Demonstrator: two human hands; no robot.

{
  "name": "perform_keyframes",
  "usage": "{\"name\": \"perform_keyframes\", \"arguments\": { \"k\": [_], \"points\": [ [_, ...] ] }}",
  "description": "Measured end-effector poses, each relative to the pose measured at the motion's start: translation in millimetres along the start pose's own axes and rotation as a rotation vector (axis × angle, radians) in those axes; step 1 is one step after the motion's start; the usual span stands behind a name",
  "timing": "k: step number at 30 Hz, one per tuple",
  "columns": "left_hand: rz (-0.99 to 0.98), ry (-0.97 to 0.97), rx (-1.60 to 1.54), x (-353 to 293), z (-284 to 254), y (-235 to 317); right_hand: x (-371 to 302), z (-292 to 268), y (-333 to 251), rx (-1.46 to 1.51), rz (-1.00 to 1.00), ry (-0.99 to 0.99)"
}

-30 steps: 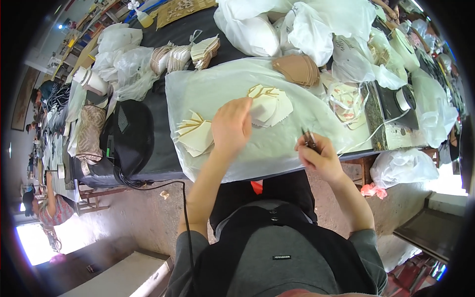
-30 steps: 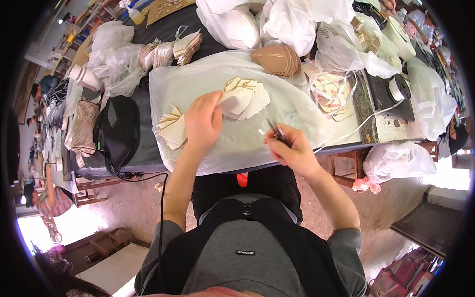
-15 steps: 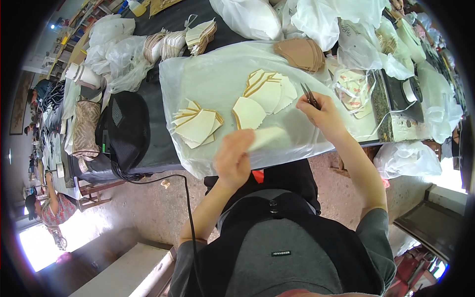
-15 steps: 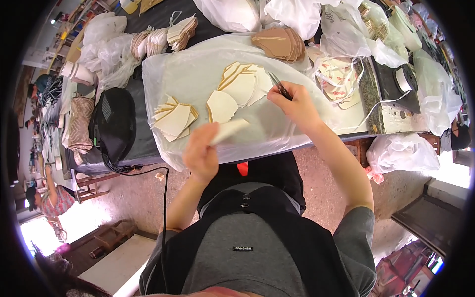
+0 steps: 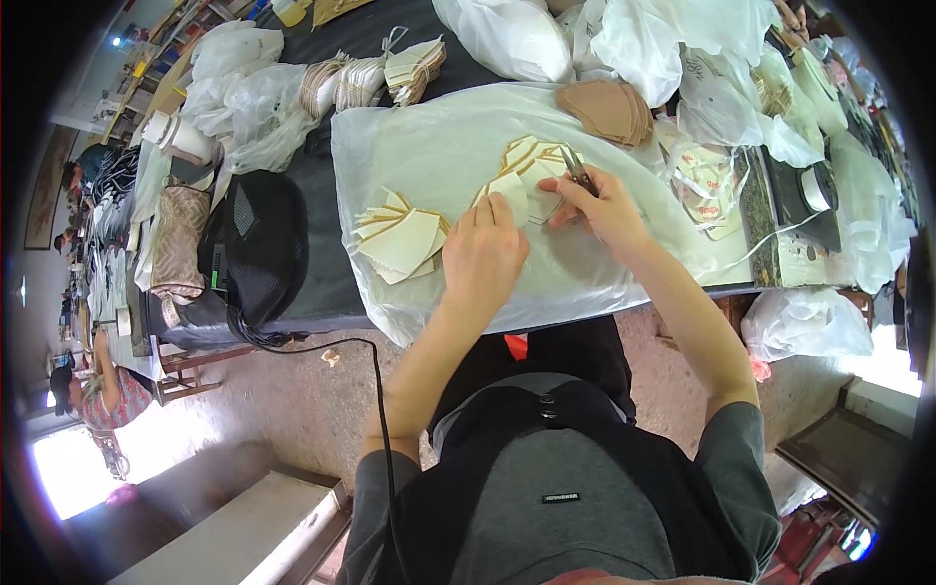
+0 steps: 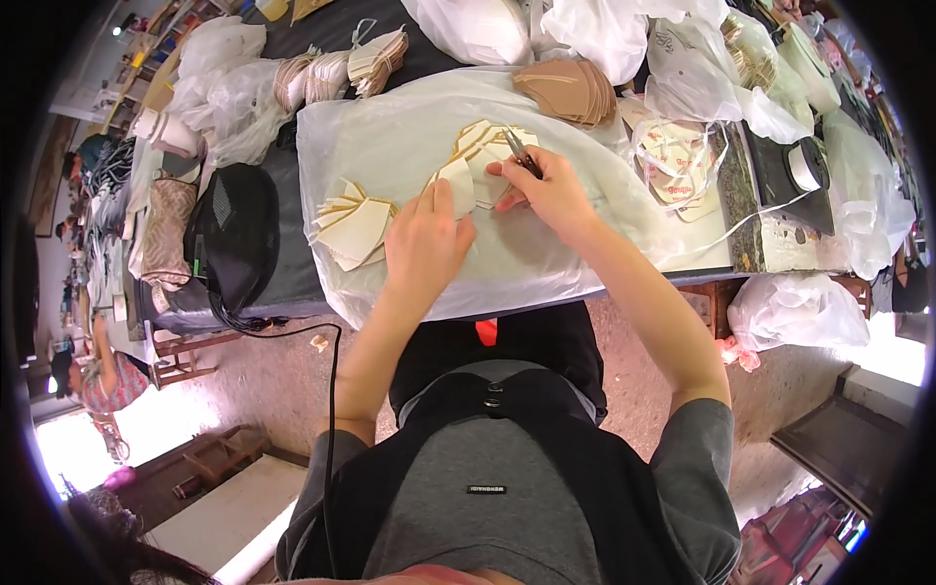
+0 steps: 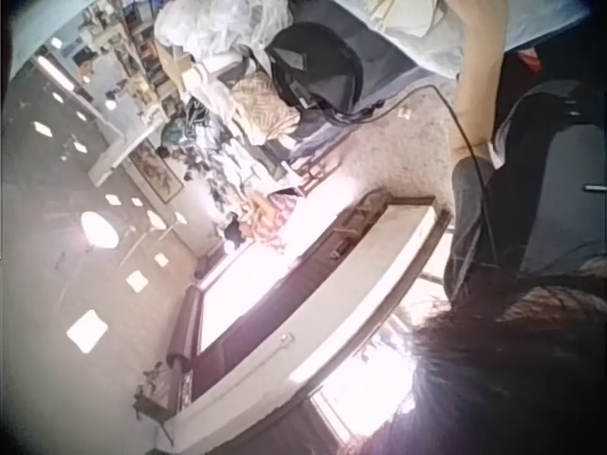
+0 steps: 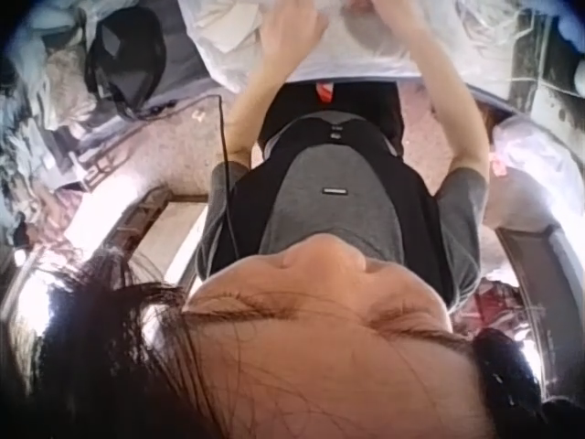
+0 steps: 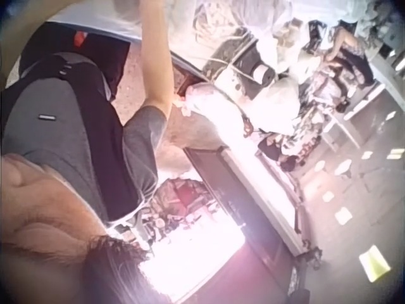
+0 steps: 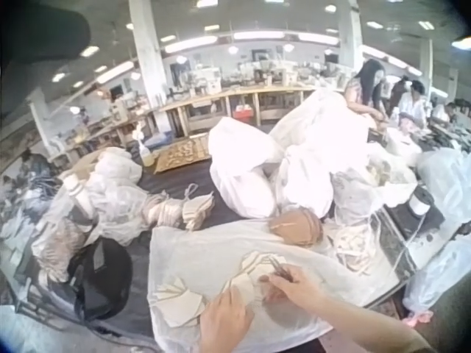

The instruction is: Trimming excess material from leather or fabric shoe components using snips at a workbench.

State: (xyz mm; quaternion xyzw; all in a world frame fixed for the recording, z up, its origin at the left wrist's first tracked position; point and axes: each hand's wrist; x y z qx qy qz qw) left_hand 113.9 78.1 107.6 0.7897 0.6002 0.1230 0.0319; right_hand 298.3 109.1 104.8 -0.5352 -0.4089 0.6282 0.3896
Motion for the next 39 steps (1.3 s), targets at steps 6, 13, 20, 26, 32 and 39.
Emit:
{"name": "perform_keyframes", "arguments": {
  "k": [6,13,20,26,32,39],
  "points": [
    [0.509,0.212,-0.189,-26,-6,-14,5,-17,5,0.132,0.058,-0.052],
    [0.562,0.220,-0.385,-64,15,-7,-16,-38,-6,-0.138,-0.081,0.176],
    [0.488,0.252,-0.343,-64,32,1,-15,12,33,-0.454,-0.083,-0.039],
    [0.481,0.229,-0.419,-63,31,-5,-24,22,9,-0.324,0.114,-0.114],
    [0.335,0.318,-0.435,-57,33,-21,-22,26,6,-0.448,0.076,-0.099],
    [0.327,0.237,-0.334,-52,30,-17,-18,29,-3,-0.537,0.095,-0.107]
  ]
}}
Point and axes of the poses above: each hand's wrist, its own x-axis towards the middle knuckle, its own z-axis out of the palm, y = z × x, and after that the axes turned 4 degrees about x, right-handed
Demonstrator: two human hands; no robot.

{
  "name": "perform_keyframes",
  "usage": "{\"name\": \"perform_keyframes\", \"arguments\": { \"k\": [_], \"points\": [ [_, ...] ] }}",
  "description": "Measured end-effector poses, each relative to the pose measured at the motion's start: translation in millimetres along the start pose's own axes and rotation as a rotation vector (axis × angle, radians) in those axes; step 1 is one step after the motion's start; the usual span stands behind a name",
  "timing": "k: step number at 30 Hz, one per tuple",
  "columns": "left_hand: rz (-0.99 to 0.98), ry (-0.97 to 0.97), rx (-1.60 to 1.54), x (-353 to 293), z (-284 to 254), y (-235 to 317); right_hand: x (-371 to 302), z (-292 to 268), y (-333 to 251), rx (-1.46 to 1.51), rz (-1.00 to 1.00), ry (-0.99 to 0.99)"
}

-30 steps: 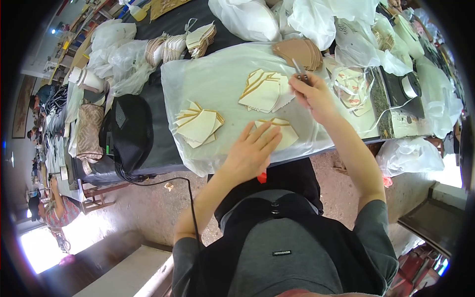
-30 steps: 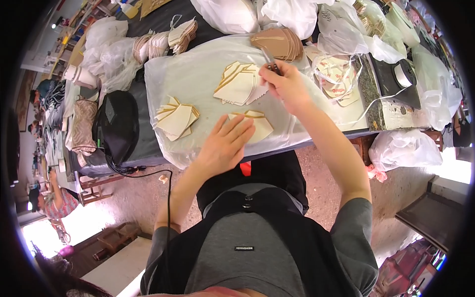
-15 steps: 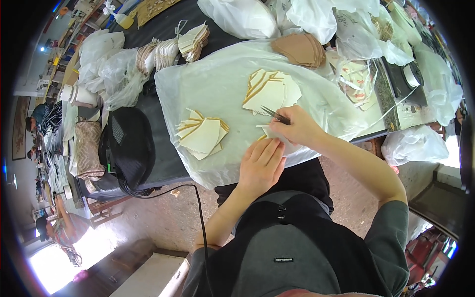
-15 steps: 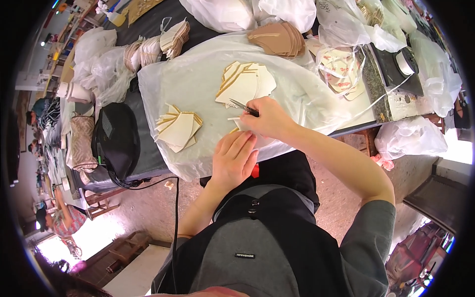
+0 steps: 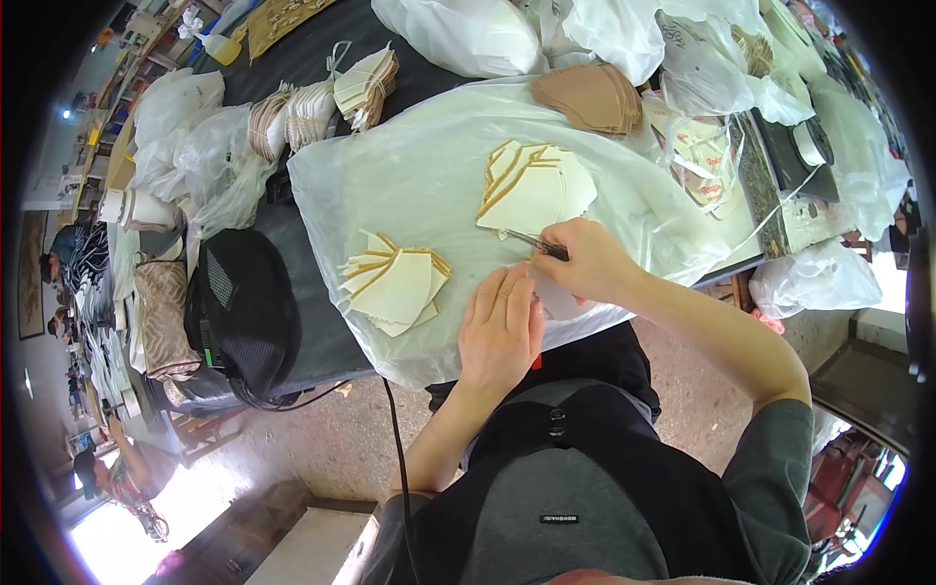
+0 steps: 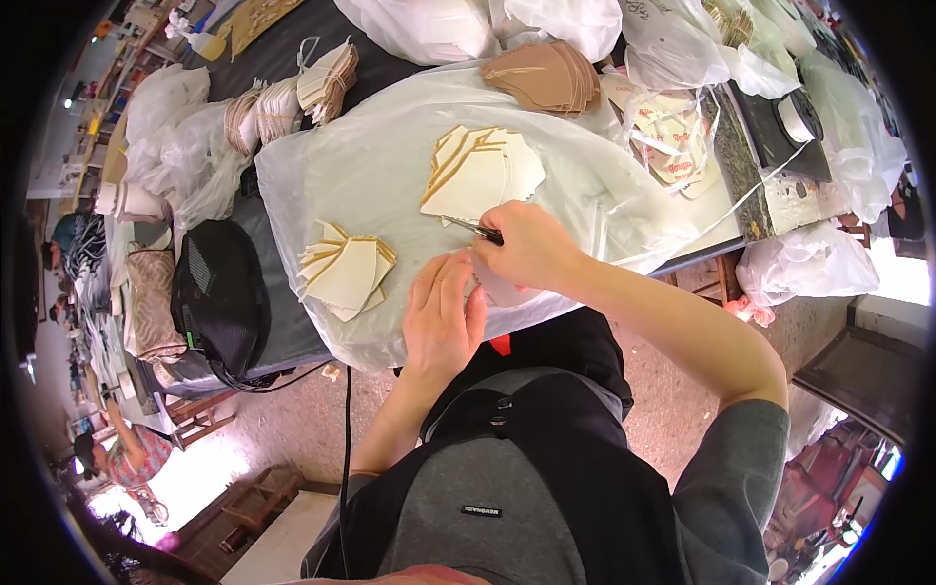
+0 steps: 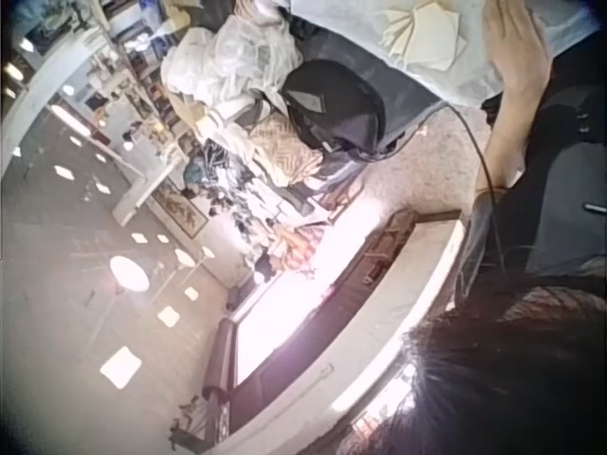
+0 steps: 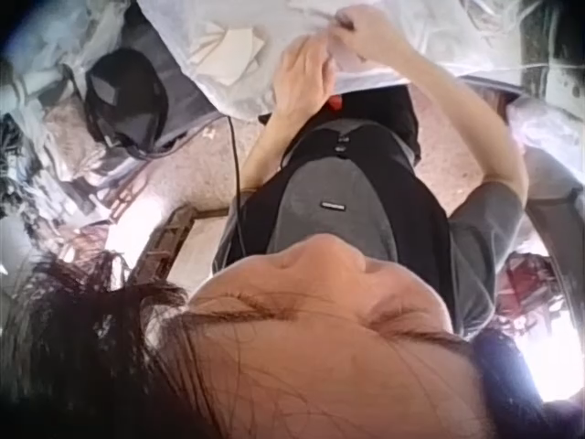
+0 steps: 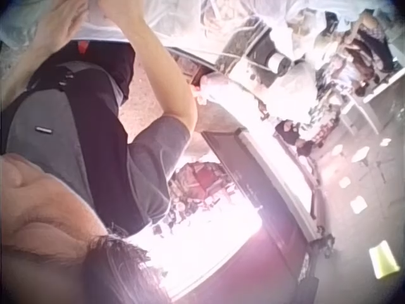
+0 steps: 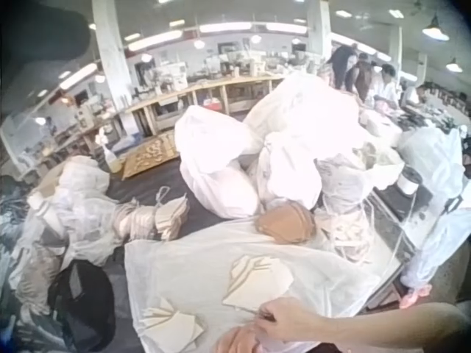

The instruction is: Trimming excess material from leather or fabric shoe components using snips at a workbench.

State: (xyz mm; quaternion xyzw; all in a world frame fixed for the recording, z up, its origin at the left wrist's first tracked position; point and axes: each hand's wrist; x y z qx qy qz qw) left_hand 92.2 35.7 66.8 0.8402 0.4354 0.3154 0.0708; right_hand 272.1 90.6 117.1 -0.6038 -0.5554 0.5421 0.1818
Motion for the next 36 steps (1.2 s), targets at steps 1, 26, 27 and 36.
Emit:
{"name": "perform_keyframes", "arguments": {
  "k": [1,26,27,36],
  "points": [
    [0.000,-0.015,0.013,1,0,1,2,-5,0,0.006,0.034,-0.051],
    [0.042,-0.231,0.204,15,-8,9,-10,-42,25,-0.134,-0.036,-0.162],
    [0.044,-0.232,0.202,17,-7,9,-10,-41,24,-0.132,-0.035,-0.160],
    [0.161,-0.179,0.046,20,6,12,-14,-52,25,-0.097,0.004,-0.188]
  ]
}}
Point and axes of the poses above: each hand's wrist, its own x-axis towards the middle knuckle, its own z-axis out of the palm, y = z × x, and after that the axes turned 4 degrees about x, right-handed
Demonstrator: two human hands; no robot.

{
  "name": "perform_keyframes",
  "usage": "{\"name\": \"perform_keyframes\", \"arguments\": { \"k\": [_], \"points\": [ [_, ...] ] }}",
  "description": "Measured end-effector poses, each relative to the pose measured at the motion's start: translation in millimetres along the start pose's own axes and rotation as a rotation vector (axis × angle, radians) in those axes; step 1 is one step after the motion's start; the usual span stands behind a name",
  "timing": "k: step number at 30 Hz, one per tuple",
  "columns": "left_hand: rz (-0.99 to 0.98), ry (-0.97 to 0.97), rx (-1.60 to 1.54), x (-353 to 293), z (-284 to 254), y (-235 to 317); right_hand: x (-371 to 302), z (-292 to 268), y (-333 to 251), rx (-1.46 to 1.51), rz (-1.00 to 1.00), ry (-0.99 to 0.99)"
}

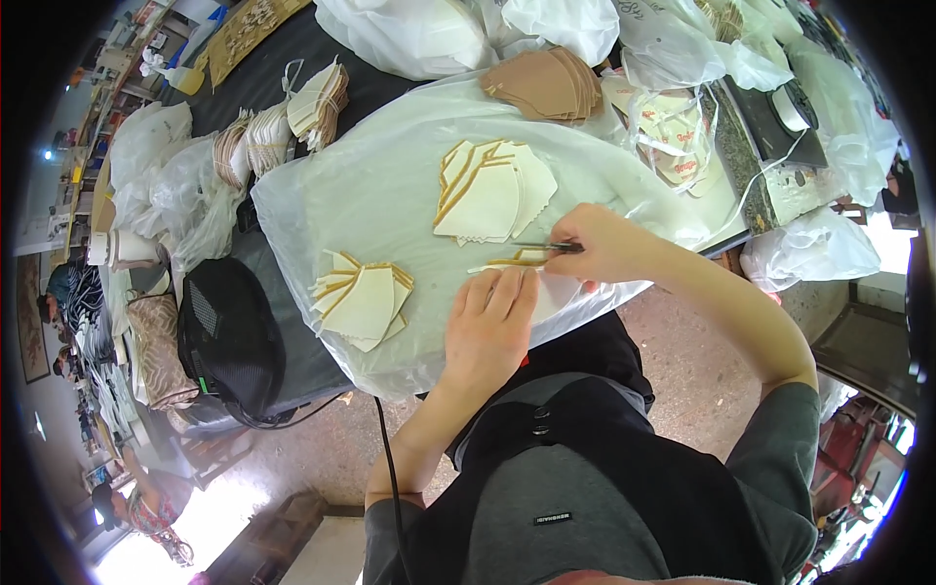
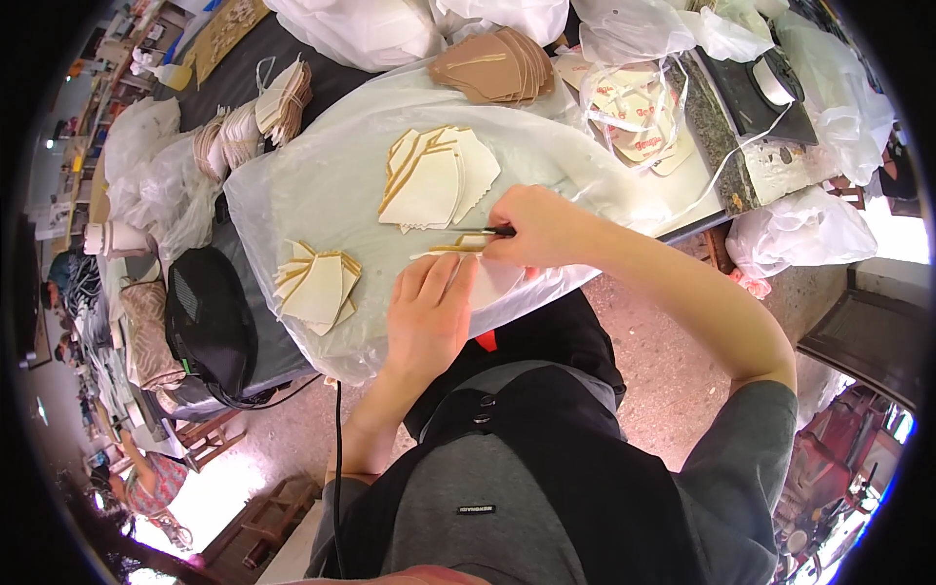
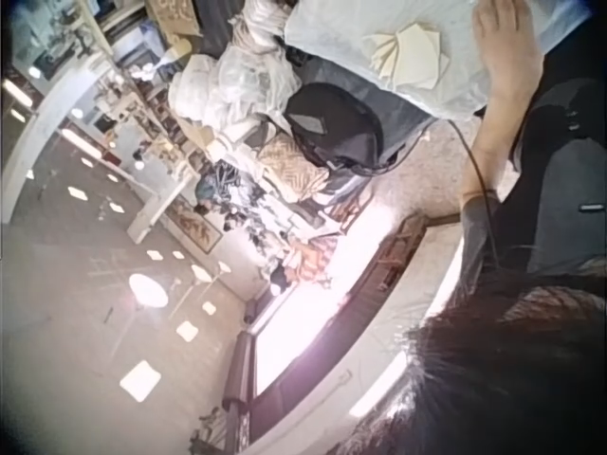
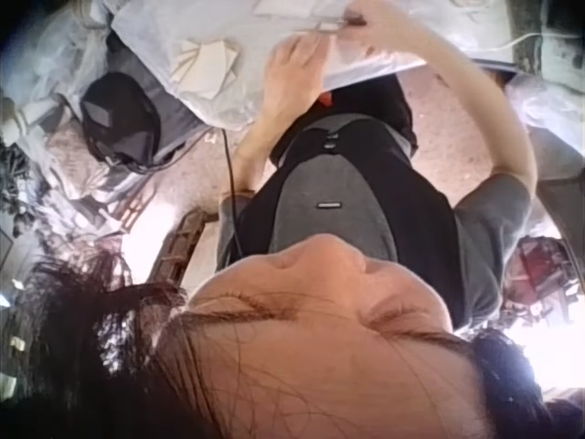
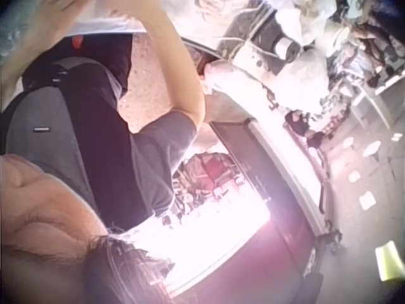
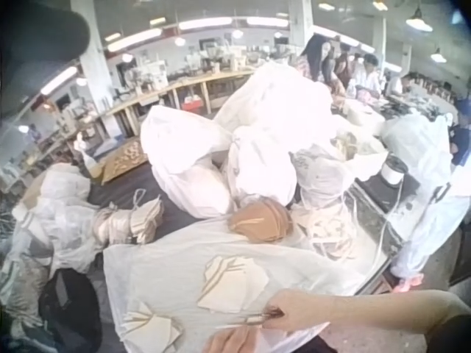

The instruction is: Trimming excess material from leather or fabric shoe components using snips at a workbench.

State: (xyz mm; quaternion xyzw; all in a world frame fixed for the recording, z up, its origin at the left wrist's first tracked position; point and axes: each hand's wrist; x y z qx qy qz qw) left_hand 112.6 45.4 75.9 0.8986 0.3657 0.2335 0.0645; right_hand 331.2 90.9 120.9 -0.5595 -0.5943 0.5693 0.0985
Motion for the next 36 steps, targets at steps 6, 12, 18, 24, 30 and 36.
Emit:
{"name": "perform_keyframes", "arguments": {
  "k": [6,12,18,24,30,36],
  "points": [
    [-0.004,-0.021,-0.001,1,-3,1,-8,-6,7,-0.004,-0.021,0.023],
    [0.055,-0.041,0.169,5,-2,4,-8,-11,11,0.068,0.020,-0.026],
    [0.076,-0.101,0.213,12,-10,10,-5,-9,12,-0.078,-0.048,0.024],
    [0.080,-0.125,0.252,14,-9,13,-5,-10,15,0.041,-0.027,0.035],
    [0.095,-0.115,0.278,16,-11,15,2,-2,24,-0.348,-0.166,0.126],
    [-0.021,-0.129,0.261,6,-3,23,-36,4,7,-0.457,-0.374,0.698]
  ]
}}
Point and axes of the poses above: each hand's wrist, its own x-axis towards the middle knuckle, its own z-axis out of the palm, y = z × x, and after that the axes turned 4 degrees about x, right-handed
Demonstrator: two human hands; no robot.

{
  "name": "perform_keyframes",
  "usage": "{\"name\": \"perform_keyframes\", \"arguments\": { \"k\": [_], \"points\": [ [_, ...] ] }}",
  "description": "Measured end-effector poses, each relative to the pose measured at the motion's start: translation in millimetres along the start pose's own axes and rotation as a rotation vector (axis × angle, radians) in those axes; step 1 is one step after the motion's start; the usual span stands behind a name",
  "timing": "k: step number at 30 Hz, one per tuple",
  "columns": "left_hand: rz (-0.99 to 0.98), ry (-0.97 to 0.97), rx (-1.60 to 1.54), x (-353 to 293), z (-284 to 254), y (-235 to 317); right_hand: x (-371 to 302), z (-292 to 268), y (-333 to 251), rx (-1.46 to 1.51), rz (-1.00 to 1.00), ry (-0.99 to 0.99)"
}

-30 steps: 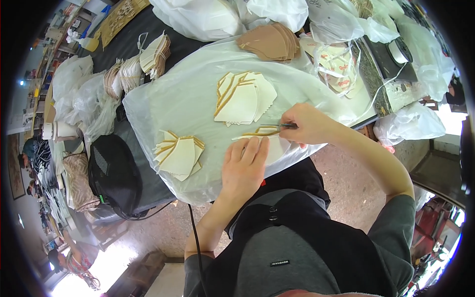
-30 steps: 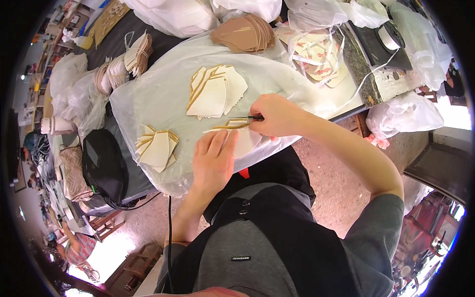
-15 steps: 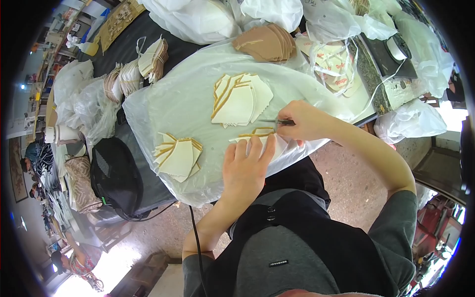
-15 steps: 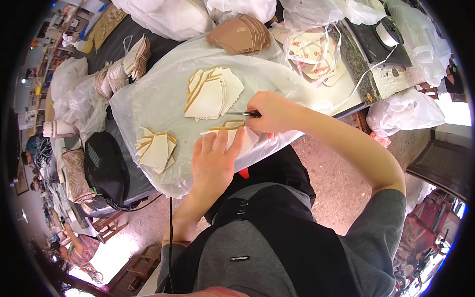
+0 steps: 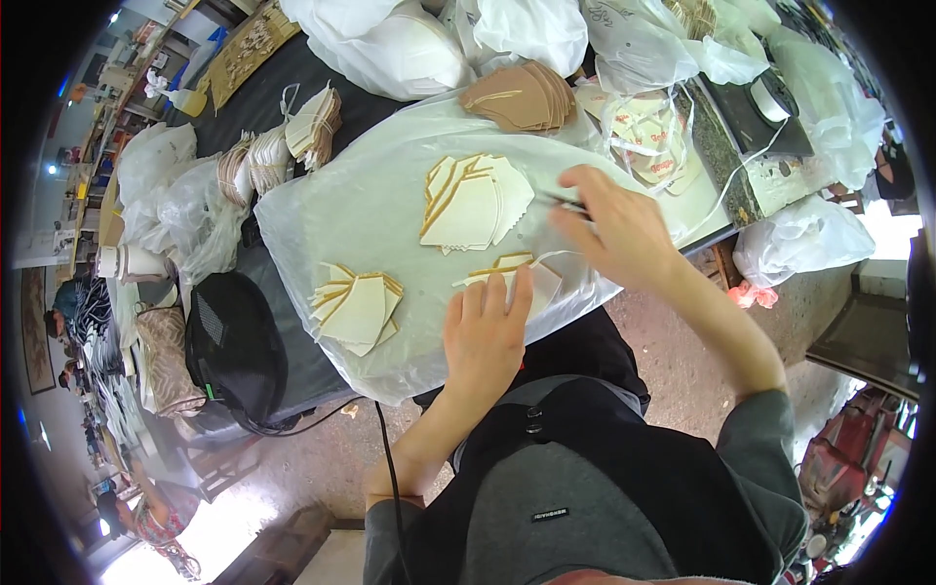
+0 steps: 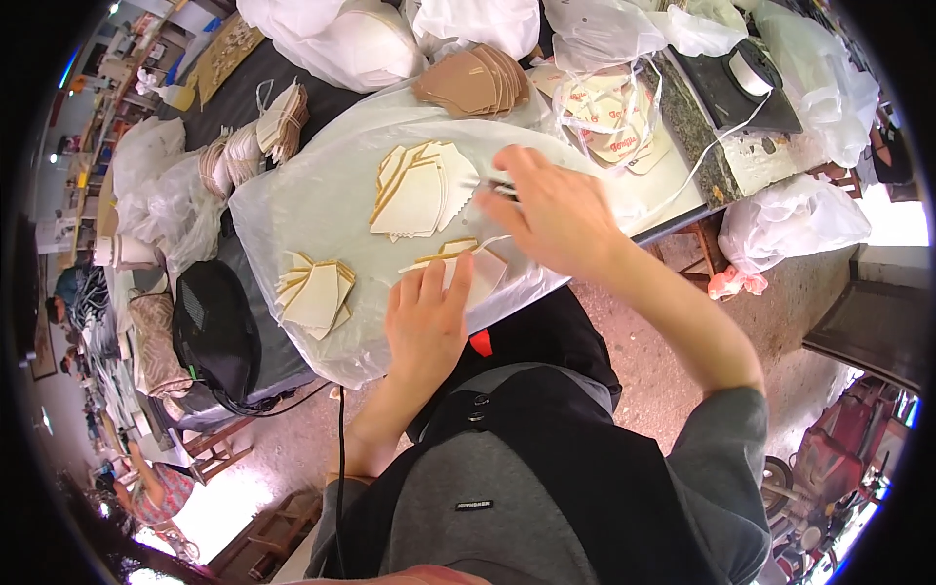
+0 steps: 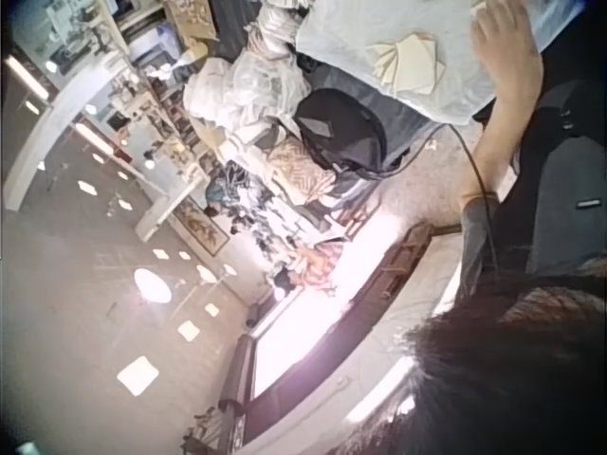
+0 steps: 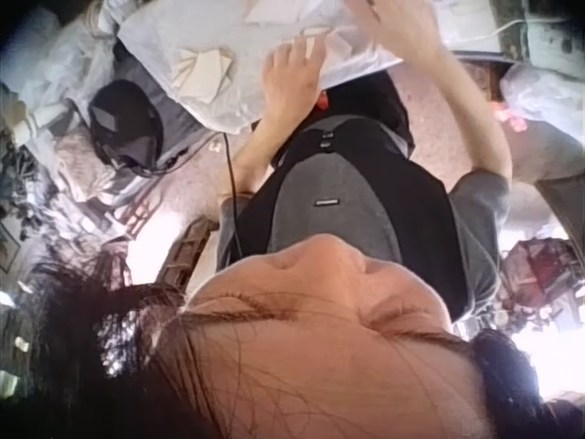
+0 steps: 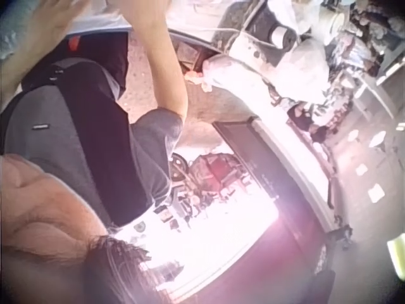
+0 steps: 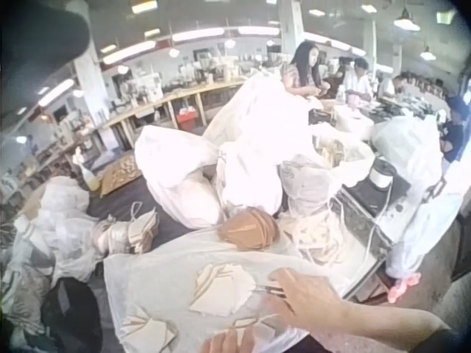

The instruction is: Trimming excess material from leather or fabric shoe components using snips at a workbench.

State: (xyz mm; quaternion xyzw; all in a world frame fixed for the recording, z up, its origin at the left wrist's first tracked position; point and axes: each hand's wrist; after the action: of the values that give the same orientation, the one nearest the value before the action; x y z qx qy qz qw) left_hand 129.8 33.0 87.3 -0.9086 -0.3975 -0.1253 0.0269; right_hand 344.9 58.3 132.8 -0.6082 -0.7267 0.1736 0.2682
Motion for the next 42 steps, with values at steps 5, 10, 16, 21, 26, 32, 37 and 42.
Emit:
{"name": "perform_keyframes", "arguments": {
  "k": [5,10,16,21,26,32,37,42],
  "points": [
    [-0.081,0.130,-0.002,-12,7,5,-61,7,-27,-0.030,0.216,-0.085],
    [-0.082,0.100,-0.021,-10,5,5,-58,31,-26,-0.098,0.304,-0.036],
    [-0.084,0.114,-0.032,-10,7,6,-46,45,-23,-0.106,0.210,-0.019],
    [-0.074,0.162,0.027,-9,7,6,-47,47,-22,-0.134,0.199,0.023],
    [-0.093,0.125,-0.136,-8,-10,4,-47,33,-10,0.112,0.245,0.079],
    [-0.143,0.090,-0.502,2,-22,-16,-42,17,17,0.028,0.143,0.148],
    [-0.326,0.059,-0.838,3,-24,-29,-31,18,21,0.071,-0.042,0.078],
    [-0.520,0.662,-0.501,-11,-39,-58,-12,-4,-2,0.137,-0.249,0.120]
  ]
}}
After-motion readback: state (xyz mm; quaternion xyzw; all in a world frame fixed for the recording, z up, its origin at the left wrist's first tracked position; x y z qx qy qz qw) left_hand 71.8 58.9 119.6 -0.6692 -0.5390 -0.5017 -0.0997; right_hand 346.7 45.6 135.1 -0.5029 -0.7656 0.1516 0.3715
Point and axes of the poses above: each hand's wrist, its own x-axis towards the middle knuckle, its own z-axis out of the palm, y = z × x, and after that the axes turned 4 degrees about x, right-handed
